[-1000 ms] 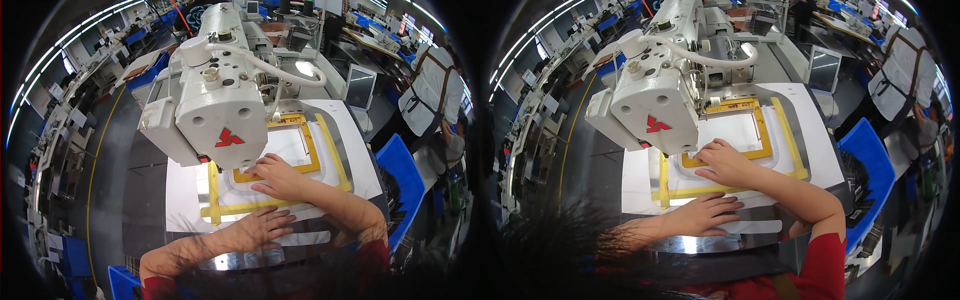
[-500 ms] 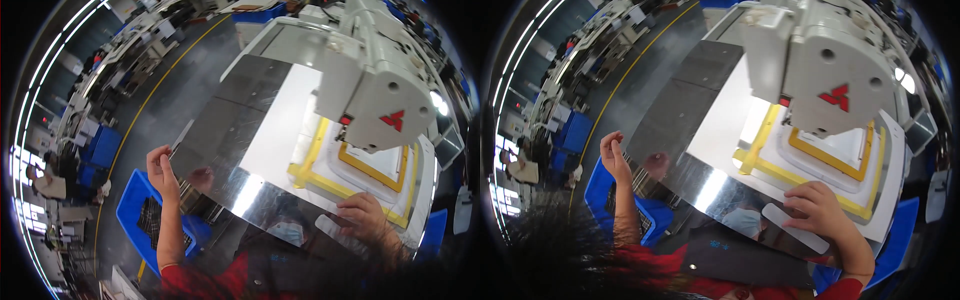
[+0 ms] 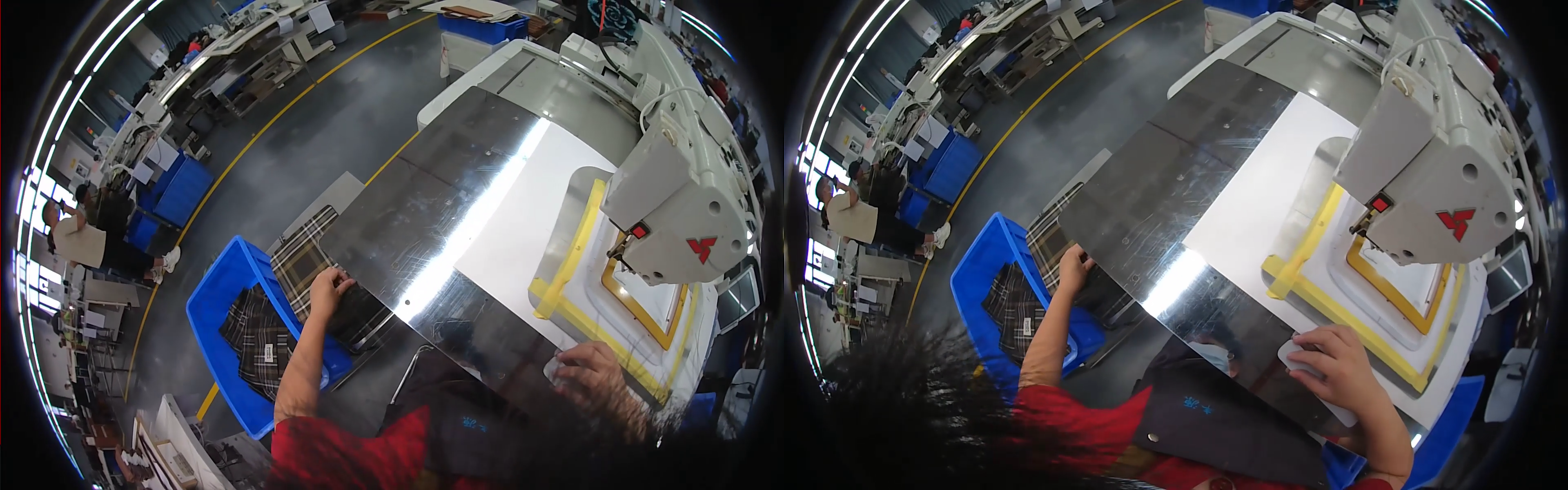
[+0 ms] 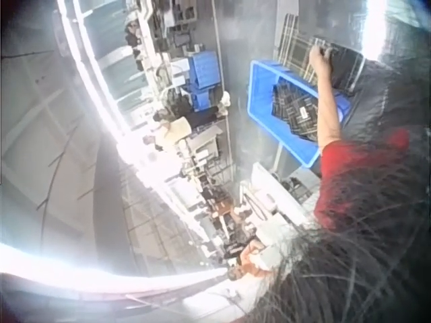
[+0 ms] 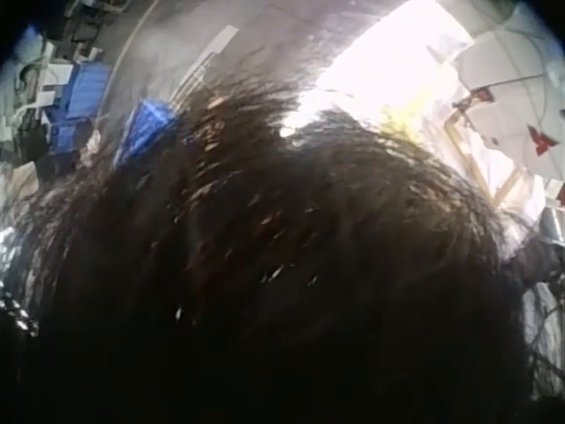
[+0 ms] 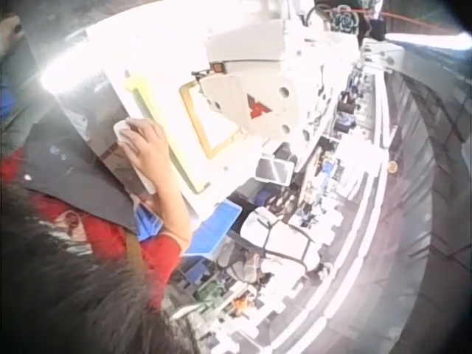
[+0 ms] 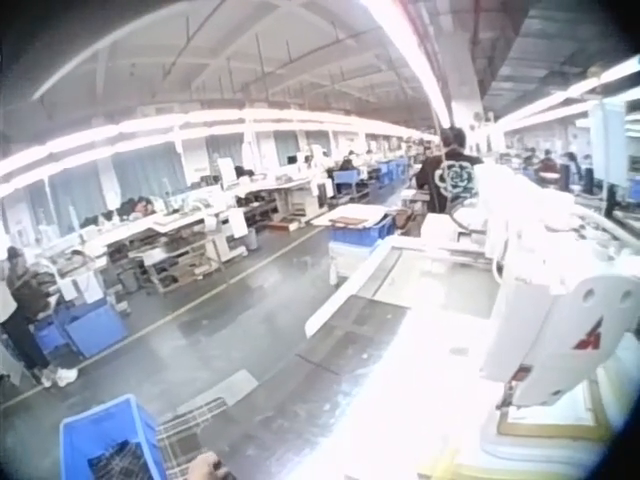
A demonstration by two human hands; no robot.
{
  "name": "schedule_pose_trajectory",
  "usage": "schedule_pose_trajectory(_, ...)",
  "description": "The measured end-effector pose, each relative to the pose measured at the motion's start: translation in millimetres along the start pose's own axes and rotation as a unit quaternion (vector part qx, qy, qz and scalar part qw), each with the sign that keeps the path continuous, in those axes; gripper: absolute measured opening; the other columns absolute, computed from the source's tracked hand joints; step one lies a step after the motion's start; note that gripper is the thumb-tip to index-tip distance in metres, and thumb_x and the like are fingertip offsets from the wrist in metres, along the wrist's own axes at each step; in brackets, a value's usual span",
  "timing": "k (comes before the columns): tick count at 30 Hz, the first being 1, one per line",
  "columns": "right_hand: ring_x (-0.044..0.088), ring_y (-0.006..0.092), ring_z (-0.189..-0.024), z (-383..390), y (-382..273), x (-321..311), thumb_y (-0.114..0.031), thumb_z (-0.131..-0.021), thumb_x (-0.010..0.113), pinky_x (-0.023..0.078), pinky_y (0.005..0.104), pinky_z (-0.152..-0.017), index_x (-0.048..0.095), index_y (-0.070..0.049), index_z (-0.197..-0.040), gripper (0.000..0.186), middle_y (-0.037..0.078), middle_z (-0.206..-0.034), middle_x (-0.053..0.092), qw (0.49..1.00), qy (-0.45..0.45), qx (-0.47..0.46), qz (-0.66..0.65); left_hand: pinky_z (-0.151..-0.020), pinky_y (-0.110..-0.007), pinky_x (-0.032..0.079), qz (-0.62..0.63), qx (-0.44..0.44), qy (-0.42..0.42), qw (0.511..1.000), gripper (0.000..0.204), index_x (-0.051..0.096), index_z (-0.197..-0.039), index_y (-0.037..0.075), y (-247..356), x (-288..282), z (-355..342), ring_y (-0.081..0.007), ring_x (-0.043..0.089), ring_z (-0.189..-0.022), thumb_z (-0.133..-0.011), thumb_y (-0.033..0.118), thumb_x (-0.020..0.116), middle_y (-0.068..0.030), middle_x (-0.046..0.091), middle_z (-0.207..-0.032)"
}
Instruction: Operating an industrial embroidery/sewing machine by placing fabric pieces into the presser frame and removing finished pieces.
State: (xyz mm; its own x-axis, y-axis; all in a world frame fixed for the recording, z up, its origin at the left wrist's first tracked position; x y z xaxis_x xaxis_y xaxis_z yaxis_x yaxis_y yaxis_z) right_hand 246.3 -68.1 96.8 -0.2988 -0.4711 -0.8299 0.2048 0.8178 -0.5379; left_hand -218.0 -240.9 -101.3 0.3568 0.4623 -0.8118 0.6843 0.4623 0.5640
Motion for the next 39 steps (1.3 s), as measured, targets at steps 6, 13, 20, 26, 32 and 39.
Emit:
schedule_pose_trajectory(6, 0.059, 0.025, -0.099, -0.5, -2.5, -3.1, -0.013, -0.067, 0.078, 0.046, 0.037, -0.086, 0.071, -0.014, -0.092, 0.026, 0.003, -0.108, 0.064, 1.0, 0.005, -0.002, 0.001, -0.069, -0.033, 0.048, 0.062, -0.021, 0.031, 0.997, 0.023, 0.066, -0.085, -0.001, -21.8, -12.7, 0.3, -0.0255, 0.062, -0.073, -0.087, 0.022, 0.066, -0.0133, 0.065, -0.077)
schedule_pose_trajectory(13, 0.058, 0.0252, -0.101, 1.2, 4.8, -1.1, -0.012, -0.069, 0.076, 0.046, 0.0375, -0.087, 0.07, -0.014, -0.095, 0.027, 0.003, -0.111, 0.063, 1.0, 0.004, -0.024, -0.013, -0.067, -0.029, 0.047, 0.099, -0.095, 0.181, 0.974, 0.02, 0.066, -0.086, -0.002, -13.1, -73.9, -2.0, -0.0162, 0.061, -0.07, -0.088, 0.018, 0.066, -0.0092, 0.066, -0.076)
schedule_pose_trajectory(20, 0.057, 0.0251, -0.102, 0.6, -4.3, -1.8, -0.015, -0.07, 0.076, 0.047, 0.0373, -0.087, 0.069, -0.015, -0.098, 0.029, 0.002, -0.113, 0.062, 0.998, 0.01, -0.054, -0.024, -0.072, -0.026, 0.042, 0.122, -0.046, 0.436, 0.891, 0.028, 0.058, -0.087, -0.001, -63.3, -199.2, -12.2, -0.0112, 0.049, -0.075, -0.099, 0.024, 0.053, -0.0034, 0.057, -0.079)
schedule_pose_trajectory(26, 0.056, 0.0252, -0.107, 9.2, 2.8, 2.3, -0.019, -0.076, 0.073, 0.045, 0.0379, -0.091, 0.067, -0.015, -0.102, 0.027, 0.002, -0.117, 0.06, 0.999, -0.011, -0.036, 0.003, -0.055, -0.017, 0.035, 0.436, 0.056, 0.182, 0.88, 0.008, 0.052, -0.09, 0.01, 146.8, -159.3, -72.3, -0.0039, 0.044, -0.061, -0.097, 0.015, 0.052, 0.0042, 0.051, -0.073)
schedule_pose_trajectory(32, 0.054, 0.0249, -0.112, 10.5, 1.2, 11.4, -0.024, -0.082, 0.07, 0.043, 0.0386, -0.094, 0.064, -0.014, -0.105, 0.026, 0.005, -0.12, 0.058, 0.997, 0.007, -0.078, -0.014, -0.068, -0.025, 0.042, 0.235, 0.196, -0.098, 0.947, 0.017, 0.053, -0.091, 0.001, 317.8, -42.8, -46.0, -0.0106, 0.049, -0.074, -0.097, 0.016, 0.052, -0.0033, 0.052, -0.077)
schedule_pose_trajectory(39, 0.054, 0.026, -0.112, 8.5, 5.6, 0.3, -0.023, -0.084, 0.067, 0.043, 0.0389, -0.095, 0.062, -0.012, -0.108, 0.027, 0.006, -0.121, 0.057, 0.997, 0.038, -0.065, -0.024, -0.079, -0.04, 0.048, -0.004, 0.368, -0.187, 0.911, 0.016, 0.064, -0.092, 0.004, 385.5, 8.1, -46.3, -0.0321, 0.058, -0.091, -0.086, 0.018, 0.064, -0.0127, 0.059, -0.094)
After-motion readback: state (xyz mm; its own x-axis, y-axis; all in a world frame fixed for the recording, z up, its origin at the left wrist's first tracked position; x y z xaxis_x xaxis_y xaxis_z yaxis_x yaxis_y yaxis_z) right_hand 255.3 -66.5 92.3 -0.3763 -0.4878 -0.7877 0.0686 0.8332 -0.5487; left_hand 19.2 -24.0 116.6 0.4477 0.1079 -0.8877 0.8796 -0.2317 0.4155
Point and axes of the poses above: each hand's wrist, its own z-axis away from the middle knuckle, its own x-axis out of the palm, y = z × x, the point moved 6 cm from there along -z, towards the middle knuckle
